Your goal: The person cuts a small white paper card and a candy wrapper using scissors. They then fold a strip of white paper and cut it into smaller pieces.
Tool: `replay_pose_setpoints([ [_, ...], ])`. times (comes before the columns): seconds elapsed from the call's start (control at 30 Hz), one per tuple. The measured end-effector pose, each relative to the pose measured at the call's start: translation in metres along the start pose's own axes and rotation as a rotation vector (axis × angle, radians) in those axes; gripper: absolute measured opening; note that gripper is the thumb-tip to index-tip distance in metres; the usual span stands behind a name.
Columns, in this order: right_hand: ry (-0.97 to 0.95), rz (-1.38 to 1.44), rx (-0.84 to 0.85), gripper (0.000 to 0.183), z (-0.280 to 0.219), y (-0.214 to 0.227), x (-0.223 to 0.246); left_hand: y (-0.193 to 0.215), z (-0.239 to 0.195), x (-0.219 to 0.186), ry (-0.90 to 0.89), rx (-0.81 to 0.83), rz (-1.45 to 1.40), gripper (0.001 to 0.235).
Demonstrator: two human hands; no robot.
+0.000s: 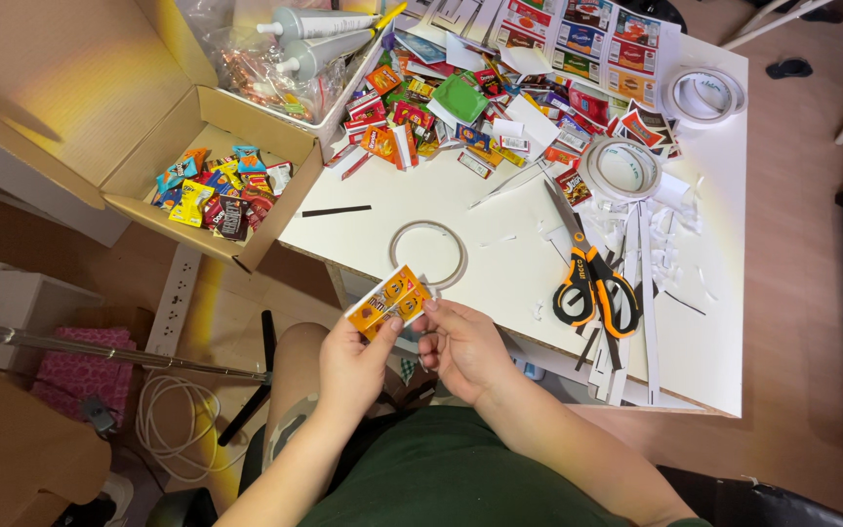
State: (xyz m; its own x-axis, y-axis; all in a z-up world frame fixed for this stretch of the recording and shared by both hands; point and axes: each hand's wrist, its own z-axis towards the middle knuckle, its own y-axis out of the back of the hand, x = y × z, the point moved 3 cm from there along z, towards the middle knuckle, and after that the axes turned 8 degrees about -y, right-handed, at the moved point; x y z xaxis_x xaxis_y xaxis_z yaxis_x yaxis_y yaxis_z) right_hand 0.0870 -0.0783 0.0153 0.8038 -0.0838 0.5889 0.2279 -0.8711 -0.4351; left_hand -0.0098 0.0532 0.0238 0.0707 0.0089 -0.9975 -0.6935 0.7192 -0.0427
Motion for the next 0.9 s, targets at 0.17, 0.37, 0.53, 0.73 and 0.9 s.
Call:
replay_pose_setpoints([
  [0.17, -0.022, -0.166, 0.122, 0.025, -0.021, 0.008, 0.015, 0.004, 0.009, -0.007, -0.503, 0.018, 0.352, 0.008],
  [0.37, 0.384, -0.533, 0.017, 0.038, -0.059, 0.036, 0.064, -0.003, 0.018, 0.016, -1.089, 0.032, 0.545, 0.014],
  [0.53, 0.957, -1.474, -0.743, 0.030, -0.089, 0.081, 0.118, -0.007, 0.021, 0.034, -1.030, 0.133, 0.722, 0.021],
  [0.73, 0.482, -1.807, -1.086, 0.040, -0.078, 0.117, 0.127, 0.002, 0.020, 0.007, -0.720, 0.315, 0.771, 0.043],
  [0.9, 0.381, -1.804, -1.008, 0.053, -0.081, 0.087, 0.133, 0.008, 0.029, -0.013, -0.272, 0.558, 0.714, 0.059],
])
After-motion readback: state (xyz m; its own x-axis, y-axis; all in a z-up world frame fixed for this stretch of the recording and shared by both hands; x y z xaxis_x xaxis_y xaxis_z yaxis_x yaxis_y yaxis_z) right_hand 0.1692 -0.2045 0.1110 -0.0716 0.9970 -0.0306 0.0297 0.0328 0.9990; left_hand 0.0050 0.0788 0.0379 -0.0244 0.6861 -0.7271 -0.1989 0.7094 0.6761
